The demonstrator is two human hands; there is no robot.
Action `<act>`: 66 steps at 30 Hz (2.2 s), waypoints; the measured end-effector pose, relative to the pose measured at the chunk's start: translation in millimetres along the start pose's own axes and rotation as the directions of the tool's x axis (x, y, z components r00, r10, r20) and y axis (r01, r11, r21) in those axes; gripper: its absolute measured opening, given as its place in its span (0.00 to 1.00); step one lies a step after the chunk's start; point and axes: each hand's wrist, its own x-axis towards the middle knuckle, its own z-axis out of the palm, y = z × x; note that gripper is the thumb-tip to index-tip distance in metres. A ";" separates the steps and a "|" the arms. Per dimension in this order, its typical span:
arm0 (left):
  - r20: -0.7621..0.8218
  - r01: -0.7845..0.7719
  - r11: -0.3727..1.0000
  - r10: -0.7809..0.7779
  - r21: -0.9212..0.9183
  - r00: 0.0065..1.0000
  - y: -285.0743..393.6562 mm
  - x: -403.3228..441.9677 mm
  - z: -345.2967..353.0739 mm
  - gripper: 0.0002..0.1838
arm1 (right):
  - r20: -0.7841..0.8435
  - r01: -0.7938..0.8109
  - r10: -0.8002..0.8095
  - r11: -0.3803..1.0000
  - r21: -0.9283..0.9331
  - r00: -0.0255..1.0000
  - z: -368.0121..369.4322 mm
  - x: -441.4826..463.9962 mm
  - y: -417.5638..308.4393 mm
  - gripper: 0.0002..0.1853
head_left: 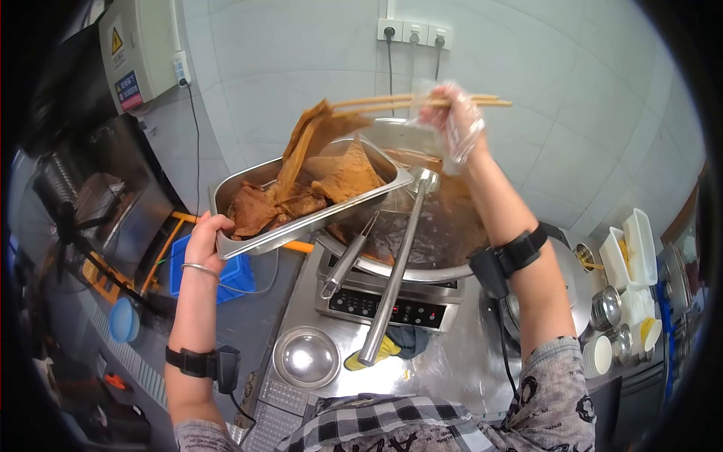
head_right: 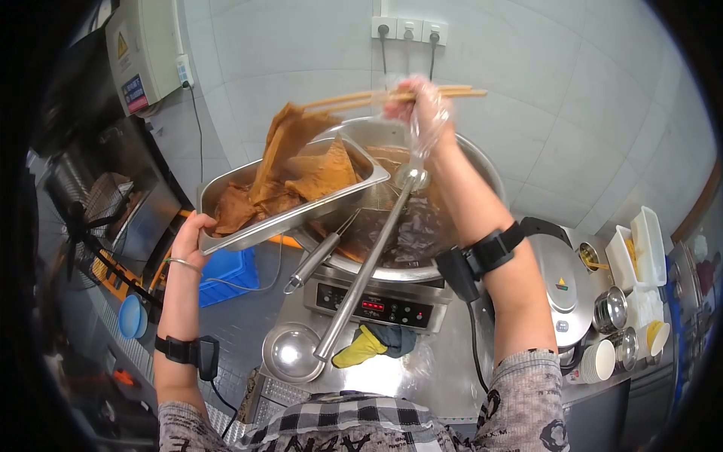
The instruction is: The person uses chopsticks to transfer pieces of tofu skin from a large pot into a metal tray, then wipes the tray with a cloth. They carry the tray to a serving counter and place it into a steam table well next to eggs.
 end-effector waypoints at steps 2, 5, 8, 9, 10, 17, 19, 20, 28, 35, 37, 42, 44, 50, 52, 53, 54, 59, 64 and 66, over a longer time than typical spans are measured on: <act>0.013 0.013 1.000 -0.013 0.000 1.000 -1.0 2.3 -0.6 0.10 | -0.012 -0.050 0.050 0.999 0.010 0.999 -8.0 -7.9 23.6 0.09; 0.018 0.034 0.999 -0.034 0.034 0.999 1.7 -1.9 -0.3 0.10 | 0.098 -0.102 0.106 0.994 -0.043 0.990 -27.5 -10.5 39.7 0.09; -0.012 0.014 1.000 -0.014 0.015 1.000 -1.6 -0.6 0.4 0.11 | 0.171 -0.110 0.142 0.977 -0.183 0.975 -32.7 -19.6 29.4 0.14; -0.028 -0.002 1.000 0.002 -0.005 1.000 -3.0 1.6 0.0 0.11 | 0.167 -0.110 0.141 0.977 -0.185 0.976 -30.4 -23.7 18.6 0.14; -0.022 -0.004 1.000 0.004 -0.007 1.000 -2.6 2.2 1.4 0.11 | 0.122 -0.106 0.142 0.960 -0.260 0.982 -27.9 -25.8 4.4 0.14; -0.036 0.005 1.000 -0.005 0.004 0.999 -2.2 -5.6 3.9 0.12 | -0.120 0.121 -0.193 0.888 -0.444 0.974 -79.1 2.0 -53.5 0.17; 0.047 -0.009 1.000 0.009 -0.003 0.999 -3.9 6.7 -14.6 0.14 | -0.142 0.068 -0.171 0.840 -0.539 0.975 -96.9 8.9 -46.7 0.16; 0.042 0.000 1.000 -0.001 0.008 0.999 -4.3 11.3 -20.7 0.15 | -0.190 -0.023 -0.123 0.781 -0.624 0.974 -103.3 10.8 -40.7 0.16; 0.007 -0.027 0.999 0.027 0.027 1.000 -3.8 -4.6 -5.0 0.16 | -0.443 -0.304 -0.031 0.684 -0.663 0.896 -143.2 73.0 28.3 0.12; 0.034 0.039 0.999 -0.039 -0.004 0.999 0.5 -18.5 7.1 0.20 | -0.073 -0.045 0.113 -0.235 -0.971 0.991 -150.3 113.6 88.3 0.13; 0.059 0.017 1.000 -0.016 -0.012 0.998 -0.8 -18.7 12.5 0.20 | 0.041 0.100 0.159 -0.384 -0.918 0.986 -142.2 109.0 92.1 0.16; 0.028 0.020 0.999 -0.018 -0.039 0.999 -3.8 -21.8 17.2 0.21 | -0.014 0.017 0.147 -0.206 -0.978 0.989 -143.0 115.5 110.6 0.12; 0.019 0.022 0.999 -0.021 -0.041 1.000 -3.7 -22.5 19.2 0.21 | -0.414 -0.465 0.252 0.675 -0.573 0.875 -156.3 135.6 124.5 0.11; 0.001 0.045 0.999 -0.045 -0.012 0.999 -2.8 -24.9 20.2 0.22 | -0.019 -0.024 0.160 0.025 -0.999 0.987 -157.8 133.2 86.4 0.11; 0.008 0.038 0.999 -0.038 0.016 0.999 -3.5 -22.5 13.8 0.22 | 0.201 0.231 0.147 -0.229 -0.945 0.968 -180.4 144.4 117.9 0.11; 0.007 0.037 0.999 -0.037 0.016 0.999 -3.7 -22.2 13.4 0.22 | 0.064 0.055 0.091 0.090 -0.994 0.994 -204.2 160.8 156.8 0.13; 0.012 0.040 0.999 -0.040 0.014 0.999 -3.7 -22.2 13.2 0.22 | -0.087 -0.114 0.084 0.405 -0.907 0.993 -216.4 170.0 177.9 0.15; 0.004 0.055 0.998 -0.055 0.020 0.998 -2.6 -23.6 18.1 0.22 | -0.339 -0.571 0.468 0.563 -0.597 0.816 -135.1 113.9 116.5 0.22; 0.007 0.027 1.000 -0.026 -0.016 1.000 -6.0 -21.3 14.4 0.21 | -0.258 -0.307 0.166 0.475 -0.825 0.952 -137.4 110.3 113.4 0.20; 0.007 0.035 0.999 -0.035 -0.019 0.999 -4.5 -21.5 14.5 0.20 | -0.219 -0.233 0.090 0.539 -0.810 0.972 -134.3 102.1 104.4 0.19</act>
